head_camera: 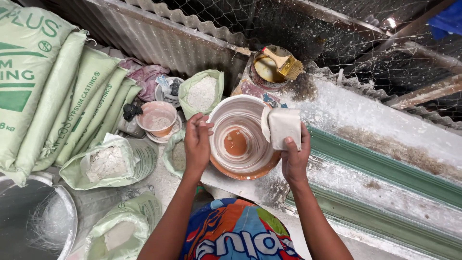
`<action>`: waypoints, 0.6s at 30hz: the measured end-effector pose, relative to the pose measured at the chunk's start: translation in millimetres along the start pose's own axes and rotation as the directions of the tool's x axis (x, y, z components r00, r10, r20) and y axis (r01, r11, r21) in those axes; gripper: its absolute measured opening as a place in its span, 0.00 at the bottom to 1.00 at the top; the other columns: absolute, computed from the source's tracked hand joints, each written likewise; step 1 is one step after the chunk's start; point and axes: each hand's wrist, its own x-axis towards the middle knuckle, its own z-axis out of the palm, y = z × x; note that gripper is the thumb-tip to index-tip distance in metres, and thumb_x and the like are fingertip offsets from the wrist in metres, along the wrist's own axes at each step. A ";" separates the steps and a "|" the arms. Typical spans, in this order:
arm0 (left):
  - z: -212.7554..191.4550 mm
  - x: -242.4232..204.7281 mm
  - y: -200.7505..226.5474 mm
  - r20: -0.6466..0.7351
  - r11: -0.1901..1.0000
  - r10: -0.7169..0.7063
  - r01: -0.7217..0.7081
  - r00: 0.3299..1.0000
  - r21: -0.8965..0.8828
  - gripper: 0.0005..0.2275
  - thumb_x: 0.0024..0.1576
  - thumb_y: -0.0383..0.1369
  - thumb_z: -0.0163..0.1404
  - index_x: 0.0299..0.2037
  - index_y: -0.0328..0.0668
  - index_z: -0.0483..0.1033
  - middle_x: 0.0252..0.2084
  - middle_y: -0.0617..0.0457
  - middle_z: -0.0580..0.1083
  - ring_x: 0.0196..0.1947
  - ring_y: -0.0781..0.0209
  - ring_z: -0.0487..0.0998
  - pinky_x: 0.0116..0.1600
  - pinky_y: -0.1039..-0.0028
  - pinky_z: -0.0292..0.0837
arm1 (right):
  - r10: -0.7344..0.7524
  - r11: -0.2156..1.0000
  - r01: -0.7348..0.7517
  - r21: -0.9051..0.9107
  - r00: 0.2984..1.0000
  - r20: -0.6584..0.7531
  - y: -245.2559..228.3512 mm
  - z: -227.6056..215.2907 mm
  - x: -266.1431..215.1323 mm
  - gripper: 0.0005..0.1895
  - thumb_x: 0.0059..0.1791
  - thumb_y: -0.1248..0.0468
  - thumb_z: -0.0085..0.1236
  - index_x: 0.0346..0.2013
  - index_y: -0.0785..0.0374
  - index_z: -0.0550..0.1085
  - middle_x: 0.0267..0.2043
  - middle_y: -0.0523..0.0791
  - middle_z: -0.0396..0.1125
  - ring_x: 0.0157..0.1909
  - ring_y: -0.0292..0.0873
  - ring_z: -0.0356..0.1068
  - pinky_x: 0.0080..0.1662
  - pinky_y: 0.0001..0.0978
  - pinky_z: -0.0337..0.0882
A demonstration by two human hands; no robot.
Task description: Mix gypsum casting powder with water in a bowl to create a plaster paste for decorative moldings.
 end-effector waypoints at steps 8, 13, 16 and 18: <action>21.2 34.5 -11.4 0.297 0.884 -0.034 -0.110 0.954 0.455 0.15 0.64 0.30 0.43 0.56 0.28 0.74 0.45 0.30 0.78 0.43 0.33 0.82 0.42 0.56 0.82 | -0.152 0.958 0.127 -0.258 0.985 -0.079 43.6 -27.6 -4.5 0.41 0.48 0.56 0.62 0.72 0.60 0.55 0.59 0.51 0.57 0.59 0.47 0.64 0.61 0.47 0.72; 65.1 64.7 -216.3 0.666 0.277 -0.416 -0.612 0.619 0.741 0.11 0.56 0.33 0.46 0.40 0.50 0.84 0.36 0.45 0.81 0.38 0.40 0.85 0.37 0.47 0.80 | -0.239 0.913 0.193 -0.359 0.967 -0.089 55.0 -29.7 -6.5 0.40 0.49 0.52 0.61 0.72 0.60 0.56 0.62 0.51 0.57 0.61 0.45 0.60 0.61 0.45 0.67; 79.3 67.4 -160.4 0.500 0.081 -0.684 -0.626 0.531 0.775 0.18 0.59 0.33 0.38 0.51 0.44 0.82 0.51 0.50 0.81 0.55 0.48 0.81 0.55 0.53 0.77 | -0.230 0.891 0.193 -0.411 0.972 -0.042 44.6 -19.5 -10.0 0.43 0.48 0.52 0.62 0.72 0.61 0.55 0.60 0.54 0.56 0.57 0.48 0.59 0.54 0.44 0.71; 93.8 70.5 -229.1 0.492 0.022 -0.696 -0.670 0.522 0.742 0.17 0.59 0.34 0.38 0.50 0.46 0.82 0.50 0.50 0.81 0.54 0.48 0.81 0.53 0.50 0.76 | -0.231 0.881 0.193 -0.433 0.972 -0.037 47.2 -22.2 -10.9 0.42 0.48 0.52 0.62 0.73 0.60 0.56 0.61 0.52 0.56 0.57 0.45 0.59 0.54 0.40 0.71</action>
